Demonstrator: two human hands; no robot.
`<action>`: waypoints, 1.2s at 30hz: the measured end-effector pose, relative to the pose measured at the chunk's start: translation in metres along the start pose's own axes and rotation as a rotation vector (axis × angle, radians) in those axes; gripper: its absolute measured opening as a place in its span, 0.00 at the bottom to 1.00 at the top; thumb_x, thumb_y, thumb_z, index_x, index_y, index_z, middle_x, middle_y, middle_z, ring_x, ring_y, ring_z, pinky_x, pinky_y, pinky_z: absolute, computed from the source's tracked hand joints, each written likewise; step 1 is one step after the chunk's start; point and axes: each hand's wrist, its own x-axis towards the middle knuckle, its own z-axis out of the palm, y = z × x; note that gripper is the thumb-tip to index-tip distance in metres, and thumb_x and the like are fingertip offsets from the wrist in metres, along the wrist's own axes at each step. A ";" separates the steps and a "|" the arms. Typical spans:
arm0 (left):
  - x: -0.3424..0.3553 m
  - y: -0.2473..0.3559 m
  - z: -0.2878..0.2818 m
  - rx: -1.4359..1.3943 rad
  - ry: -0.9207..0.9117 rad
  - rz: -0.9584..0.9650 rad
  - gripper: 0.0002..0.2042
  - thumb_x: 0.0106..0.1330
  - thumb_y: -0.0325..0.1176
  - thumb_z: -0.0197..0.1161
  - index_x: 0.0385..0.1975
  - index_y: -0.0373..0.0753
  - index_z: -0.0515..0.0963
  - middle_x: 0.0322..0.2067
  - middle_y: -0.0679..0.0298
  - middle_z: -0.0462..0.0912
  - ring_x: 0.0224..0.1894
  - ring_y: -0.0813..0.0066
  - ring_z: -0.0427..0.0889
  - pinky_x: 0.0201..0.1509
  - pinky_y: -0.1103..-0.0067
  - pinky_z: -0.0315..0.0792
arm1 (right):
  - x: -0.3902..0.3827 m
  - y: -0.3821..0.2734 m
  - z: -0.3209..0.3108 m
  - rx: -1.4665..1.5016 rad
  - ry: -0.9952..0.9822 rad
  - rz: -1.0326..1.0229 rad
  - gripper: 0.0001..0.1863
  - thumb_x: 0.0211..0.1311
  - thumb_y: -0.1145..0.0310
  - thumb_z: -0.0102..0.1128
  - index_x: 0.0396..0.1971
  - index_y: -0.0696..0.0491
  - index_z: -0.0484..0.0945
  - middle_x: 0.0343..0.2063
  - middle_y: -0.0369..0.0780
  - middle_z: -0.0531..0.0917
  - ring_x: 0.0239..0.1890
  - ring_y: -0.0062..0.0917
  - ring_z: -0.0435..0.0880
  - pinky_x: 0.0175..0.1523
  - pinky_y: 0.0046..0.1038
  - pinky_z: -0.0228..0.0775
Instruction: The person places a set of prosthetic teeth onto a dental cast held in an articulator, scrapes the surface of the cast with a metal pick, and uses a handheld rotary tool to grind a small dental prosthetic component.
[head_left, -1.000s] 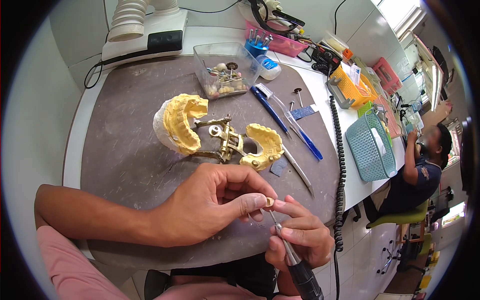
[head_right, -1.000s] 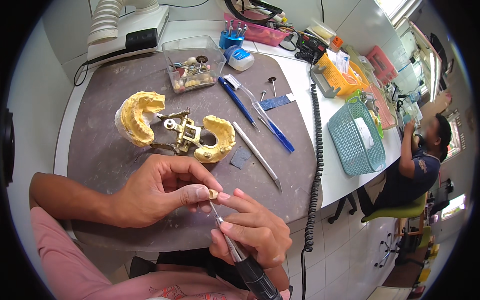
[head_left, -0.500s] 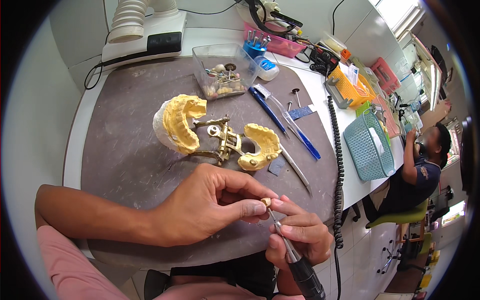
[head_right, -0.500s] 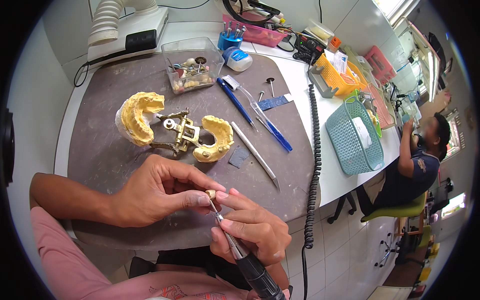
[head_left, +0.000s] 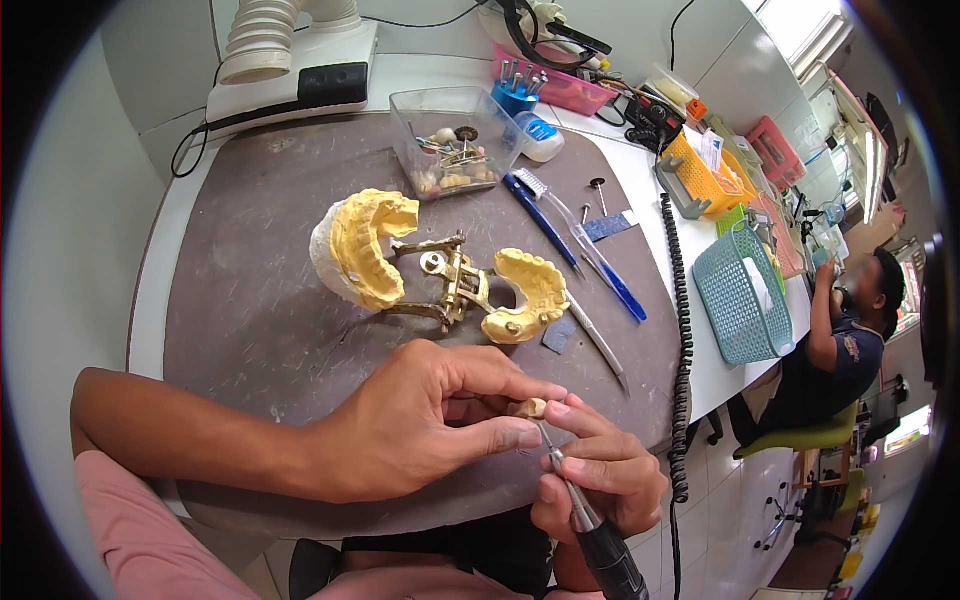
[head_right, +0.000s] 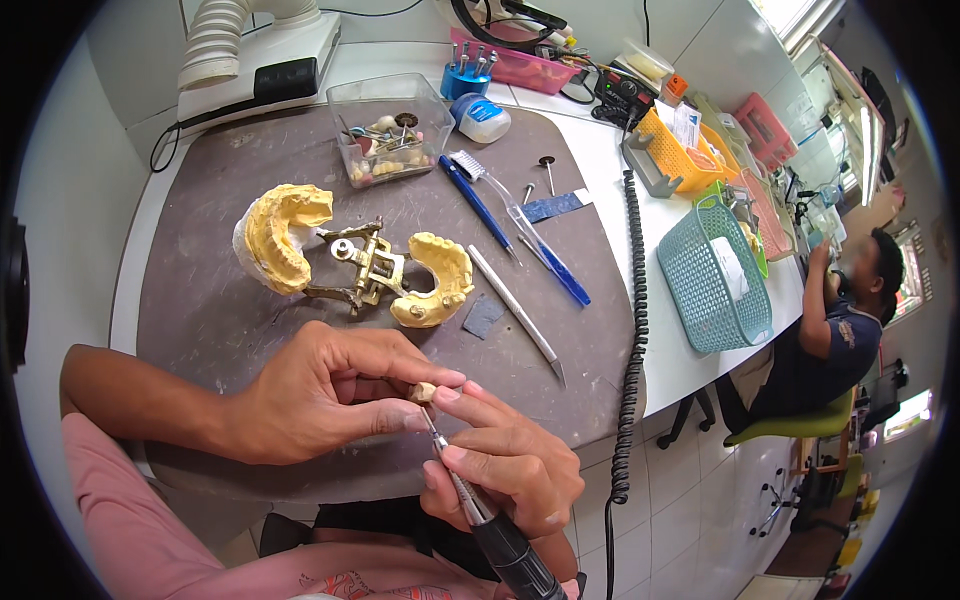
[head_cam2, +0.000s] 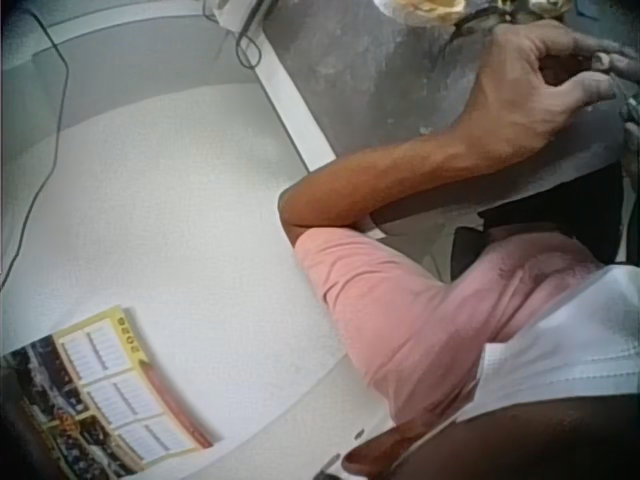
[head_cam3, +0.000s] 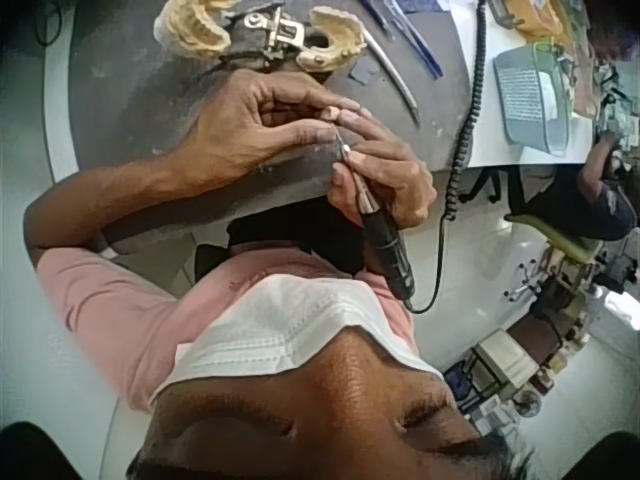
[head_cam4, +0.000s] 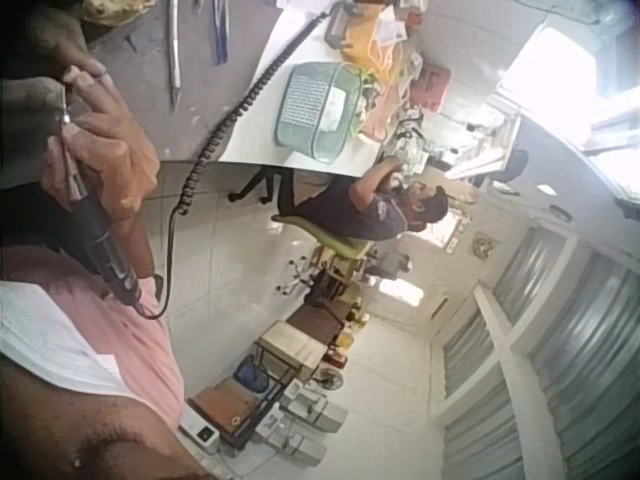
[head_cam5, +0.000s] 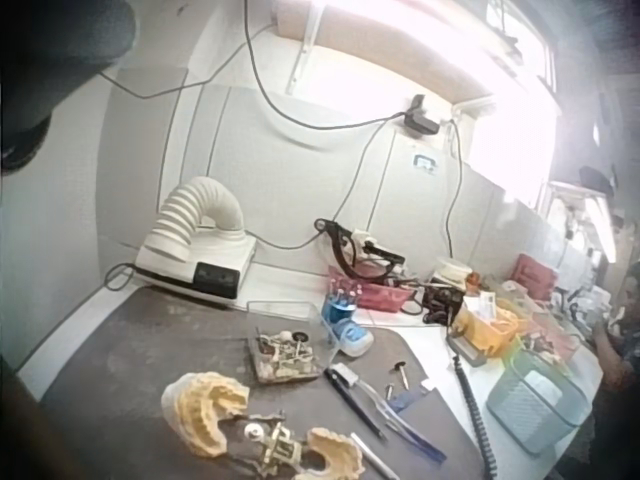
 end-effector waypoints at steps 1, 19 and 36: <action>0.000 0.000 0.000 0.016 -0.020 -0.003 0.15 0.68 0.24 0.63 0.54 0.34 0.80 0.42 0.62 0.83 0.43 0.81 0.80 0.48 0.84 0.74 | 0.000 0.000 0.000 0.018 0.001 -0.003 0.14 0.49 0.78 0.73 0.33 0.54 0.76 0.23 0.41 0.85 0.43 0.43 0.89 0.51 0.45 0.81; 0.001 -0.002 0.002 0.102 0.053 0.127 0.09 0.67 0.23 0.62 0.45 0.30 0.82 0.44 0.59 0.82 0.46 0.78 0.81 0.50 0.81 0.75 | -0.003 0.005 -0.007 0.127 0.053 0.054 0.13 0.49 0.80 0.70 0.34 0.58 0.75 0.23 0.46 0.85 0.45 0.48 0.87 0.56 0.48 0.77; -0.001 0.000 0.000 0.129 0.037 0.150 0.10 0.66 0.26 0.61 0.45 0.30 0.82 0.43 0.58 0.83 0.46 0.74 0.81 0.49 0.78 0.75 | -0.003 -0.003 -0.005 -0.058 -0.052 0.095 0.13 0.56 0.70 0.71 0.35 0.54 0.74 0.26 0.41 0.84 0.47 0.45 0.86 0.60 0.49 0.73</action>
